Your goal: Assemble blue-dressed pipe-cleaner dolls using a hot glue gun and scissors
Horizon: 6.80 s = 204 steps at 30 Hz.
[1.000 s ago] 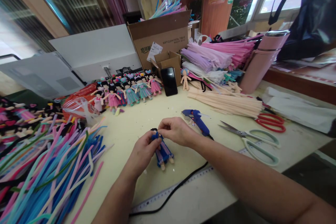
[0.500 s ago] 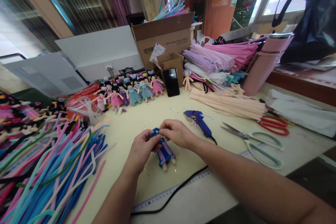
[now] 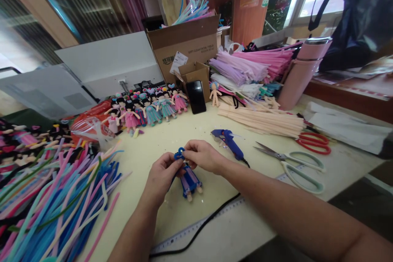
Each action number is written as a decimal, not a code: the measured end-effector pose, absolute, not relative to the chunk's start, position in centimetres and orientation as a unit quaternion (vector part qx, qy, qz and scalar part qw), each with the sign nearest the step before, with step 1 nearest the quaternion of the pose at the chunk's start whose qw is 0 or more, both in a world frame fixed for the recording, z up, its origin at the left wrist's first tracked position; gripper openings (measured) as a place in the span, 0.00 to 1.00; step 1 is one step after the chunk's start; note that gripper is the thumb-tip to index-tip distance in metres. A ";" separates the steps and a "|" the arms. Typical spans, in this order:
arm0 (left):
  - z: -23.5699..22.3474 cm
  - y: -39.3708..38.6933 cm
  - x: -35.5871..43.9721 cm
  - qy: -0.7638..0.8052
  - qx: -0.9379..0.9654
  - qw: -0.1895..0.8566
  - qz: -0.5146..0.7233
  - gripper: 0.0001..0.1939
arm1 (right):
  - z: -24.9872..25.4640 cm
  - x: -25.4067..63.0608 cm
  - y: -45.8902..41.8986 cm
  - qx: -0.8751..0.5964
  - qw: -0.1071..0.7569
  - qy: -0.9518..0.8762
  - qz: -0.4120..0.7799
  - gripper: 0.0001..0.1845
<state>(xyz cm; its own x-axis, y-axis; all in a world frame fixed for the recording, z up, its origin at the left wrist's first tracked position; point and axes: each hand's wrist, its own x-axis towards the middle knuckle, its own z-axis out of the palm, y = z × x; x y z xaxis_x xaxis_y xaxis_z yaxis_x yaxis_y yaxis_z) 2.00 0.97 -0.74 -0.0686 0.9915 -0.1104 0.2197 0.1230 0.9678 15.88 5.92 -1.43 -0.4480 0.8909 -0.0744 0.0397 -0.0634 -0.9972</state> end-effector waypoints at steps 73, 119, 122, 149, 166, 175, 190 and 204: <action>0.5 1.0 1.2 0.582 0.482 0.462 0.464 0.14 | -1.3 15.9 5.6 -0.356 0.333 -0.584 0.649 0.06; 0.0 1.1 1.1 0.489 0.378 0.587 0.522 0.15 | -0.5 16.5 5.7 -0.323 0.403 -0.554 0.653 0.03; -0.1 1.0 1.1 0.468 0.387 0.598 0.524 0.16 | -0.5 16.5 5.6 -0.327 0.405 -0.555 0.649 0.02; -0.4 1.1 1.1 0.452 0.441 0.539 0.557 0.11 | 0.2 16.4 4.8 -0.343 0.398 -0.553 0.646 0.05; -0.4 1.2 0.2 0.506 0.481 0.529 0.483 0.11 | -0.5 16.7 5.2 -0.367 0.386 -0.648 0.544 0.06; 0.3 1.0 1.2 0.601 0.513 0.422 0.444 0.08 | -0.3 17.1 4.6 -0.344 0.373 -0.785 0.354 0.09; -0.3 1.0 1.7 0.573 0.463 0.496 0.461 0.14 | -2.3 16.6 5.6 -0.343 0.440 -0.708 0.433 0.13; 0.1 0.7 2.2 0.574 0.465 0.523 0.426 0.09 | -2.2 16.4 5.6 -0.361 0.436 -0.706 0.425 0.10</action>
<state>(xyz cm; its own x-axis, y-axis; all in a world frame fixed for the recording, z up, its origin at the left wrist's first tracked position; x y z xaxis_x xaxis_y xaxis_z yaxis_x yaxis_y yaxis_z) 2.19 0.70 0.05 -0.0204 0.9787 -0.2041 0.0882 0.2051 0.9748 16.43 5.59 -2.19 -0.3591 0.8806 0.3093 0.1383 0.3779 -0.9155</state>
